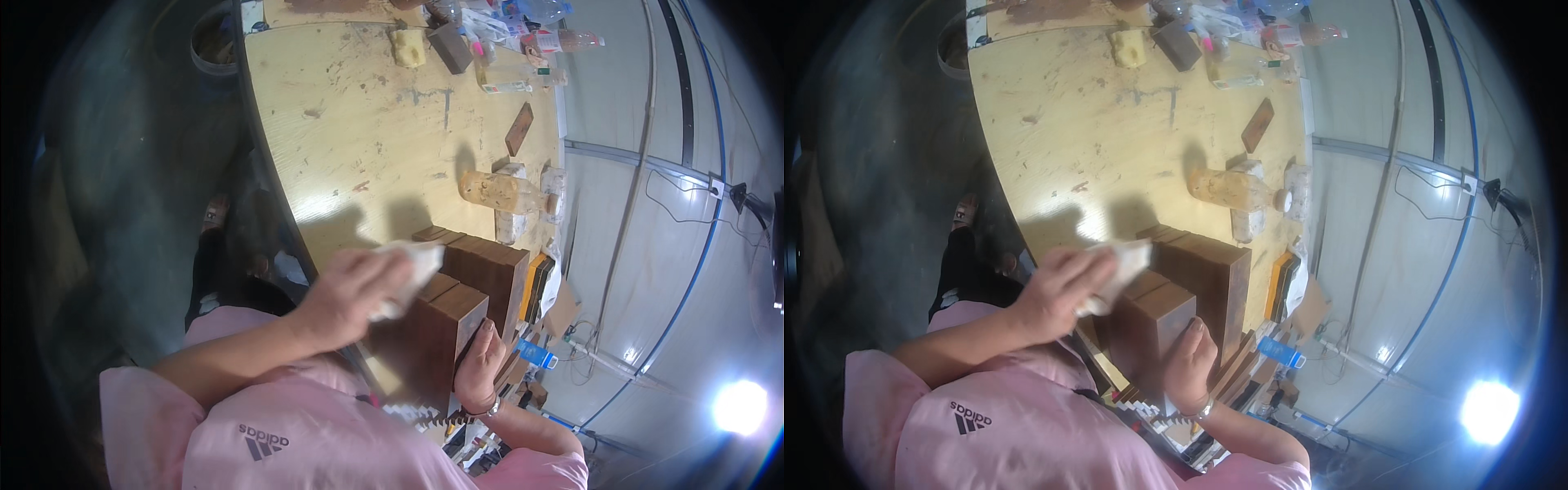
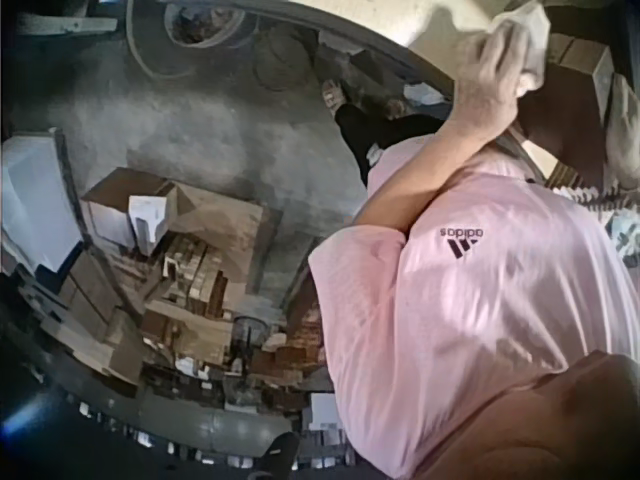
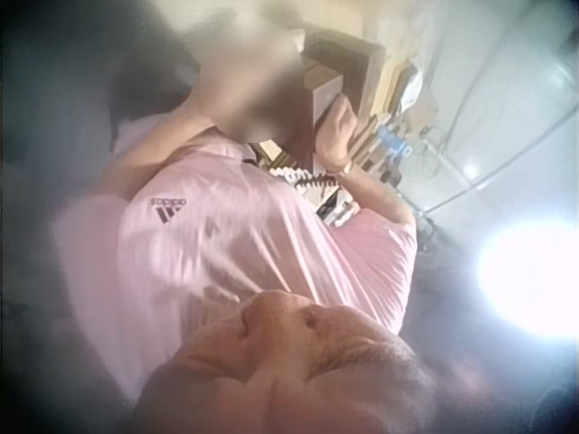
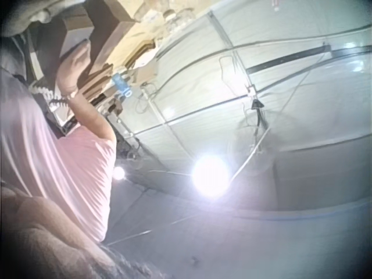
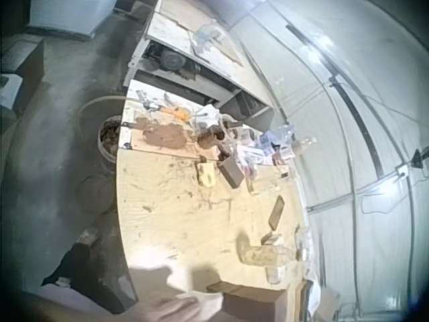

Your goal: The person wipes a wooden block with a sponge, then pours liquid from a bottle onto a cloth and wipes several more wooden blocks, stacking them together on a workbench.

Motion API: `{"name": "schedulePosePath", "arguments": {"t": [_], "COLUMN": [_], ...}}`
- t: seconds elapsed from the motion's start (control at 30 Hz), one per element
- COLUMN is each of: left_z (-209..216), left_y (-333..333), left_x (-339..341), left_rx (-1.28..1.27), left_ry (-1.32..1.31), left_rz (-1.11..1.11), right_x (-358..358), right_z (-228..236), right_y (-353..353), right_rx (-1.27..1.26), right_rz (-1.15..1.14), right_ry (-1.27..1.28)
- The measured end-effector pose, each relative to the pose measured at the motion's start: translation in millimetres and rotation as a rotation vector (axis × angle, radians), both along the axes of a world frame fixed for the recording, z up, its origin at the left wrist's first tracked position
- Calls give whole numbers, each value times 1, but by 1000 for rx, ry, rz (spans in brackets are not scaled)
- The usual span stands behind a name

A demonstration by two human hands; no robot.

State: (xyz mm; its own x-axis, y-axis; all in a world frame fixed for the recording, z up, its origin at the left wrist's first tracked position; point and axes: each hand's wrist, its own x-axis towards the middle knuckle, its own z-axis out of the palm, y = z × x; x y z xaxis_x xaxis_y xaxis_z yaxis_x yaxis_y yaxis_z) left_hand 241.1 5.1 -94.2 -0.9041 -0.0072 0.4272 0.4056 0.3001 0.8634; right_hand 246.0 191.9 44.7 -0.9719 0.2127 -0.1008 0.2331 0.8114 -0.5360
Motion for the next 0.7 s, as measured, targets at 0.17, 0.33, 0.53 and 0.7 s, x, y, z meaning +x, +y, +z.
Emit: {"name": "schedulePosePath", "arguments": {"t": [0.17,0.33,0.53,0.7], "left_z": [-34,-6,-30,-7], "left_y": [1,-22,-27,-61], "left_x": [17,-2,7,3], "left_rx": [-223,-228,-430,36], "left_ry": [4,-118,-107,-344], "left_rz": [-33,-42,-141,-78], "right_x": [0,1,1,4], "right_z": [5,9,5,12], "right_y": [-5,-1,4,7], "right_rx": [-21,5,-30,-125], "right_rz": [-8,11,34,61], "right_ry": [-26,-54,-29,-115]}}
